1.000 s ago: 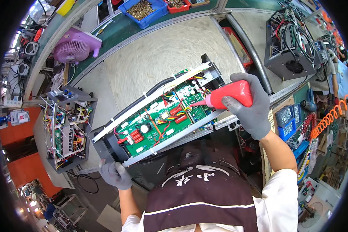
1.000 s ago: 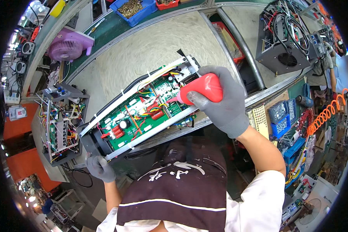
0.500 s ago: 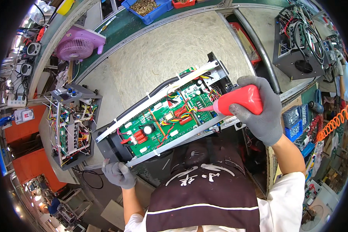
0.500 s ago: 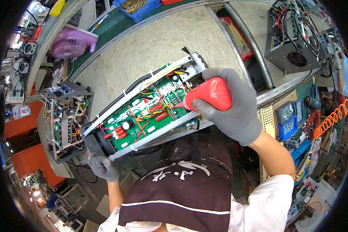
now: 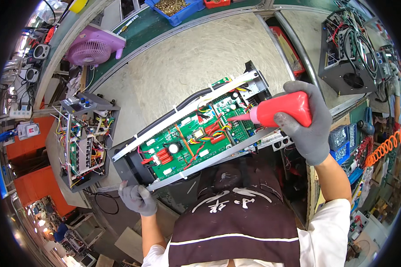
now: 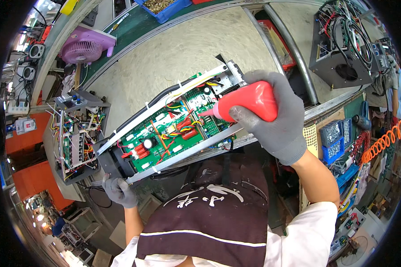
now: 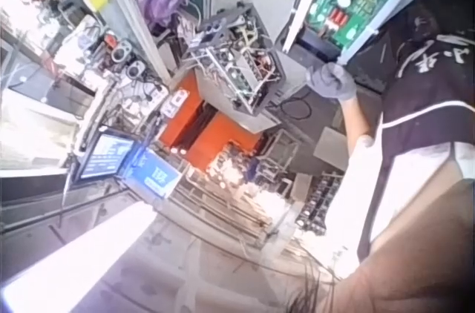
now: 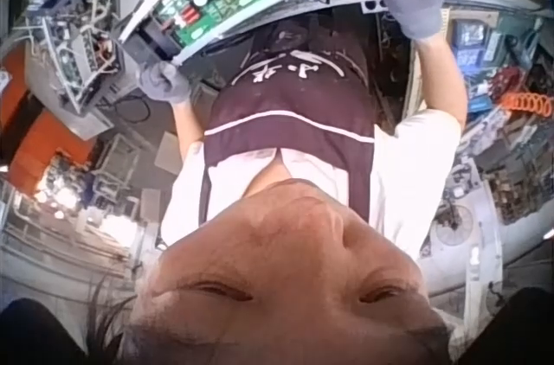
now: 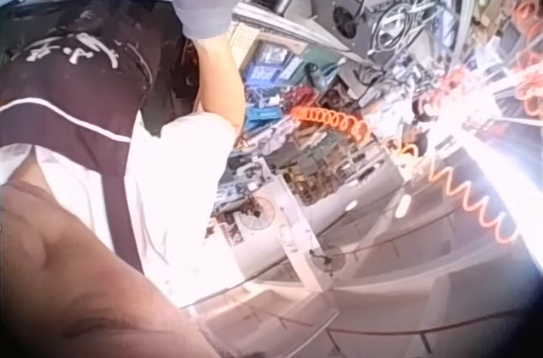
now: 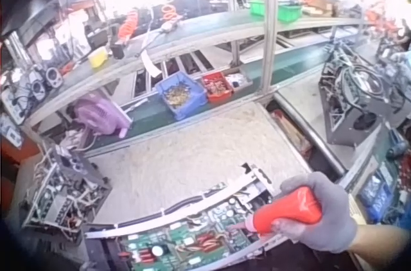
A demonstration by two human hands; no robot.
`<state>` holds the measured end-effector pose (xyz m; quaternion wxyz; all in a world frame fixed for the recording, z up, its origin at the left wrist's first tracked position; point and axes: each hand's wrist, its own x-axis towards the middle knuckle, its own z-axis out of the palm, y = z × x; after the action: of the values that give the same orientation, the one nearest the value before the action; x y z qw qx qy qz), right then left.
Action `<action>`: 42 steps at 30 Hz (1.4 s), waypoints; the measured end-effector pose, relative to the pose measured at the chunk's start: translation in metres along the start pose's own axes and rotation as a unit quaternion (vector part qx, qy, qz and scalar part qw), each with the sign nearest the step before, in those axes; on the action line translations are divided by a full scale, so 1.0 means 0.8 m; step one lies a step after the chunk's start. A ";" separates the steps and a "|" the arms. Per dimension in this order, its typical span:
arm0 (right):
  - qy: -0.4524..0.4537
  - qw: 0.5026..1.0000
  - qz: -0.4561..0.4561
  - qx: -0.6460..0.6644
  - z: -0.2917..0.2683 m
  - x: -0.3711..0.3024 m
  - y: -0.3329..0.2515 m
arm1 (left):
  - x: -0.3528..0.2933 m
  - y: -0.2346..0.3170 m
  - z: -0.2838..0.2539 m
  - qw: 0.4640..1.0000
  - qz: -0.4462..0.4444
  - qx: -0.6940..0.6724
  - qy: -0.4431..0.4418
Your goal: The person applies glue or sealant to the internal wires and circuit board of an electronic device using a glue applicator, then checks the connections with a testing probe.
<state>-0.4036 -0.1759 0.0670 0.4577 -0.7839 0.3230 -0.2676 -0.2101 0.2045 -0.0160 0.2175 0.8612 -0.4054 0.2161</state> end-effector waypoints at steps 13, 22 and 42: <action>0.001 0.998 -0.046 -0.034 0.025 0.021 0.004 | -0.003 -0.002 -0.002 1.000 0.013 -0.002 -0.003; 0.010 0.999 -0.019 -0.031 0.022 0.013 0.001 | 0.009 0.003 -0.002 1.000 0.027 -0.002 0.009; -0.079 0.986 -0.144 0.028 0.058 -0.013 -0.019 | 0.004 -0.001 -0.005 0.999 -0.009 -0.034 0.004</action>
<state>-0.3727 -0.1372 0.0592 0.4604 -0.8276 0.1623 -0.2771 -0.2083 0.2055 -0.0117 0.2498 0.8561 -0.4041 0.2035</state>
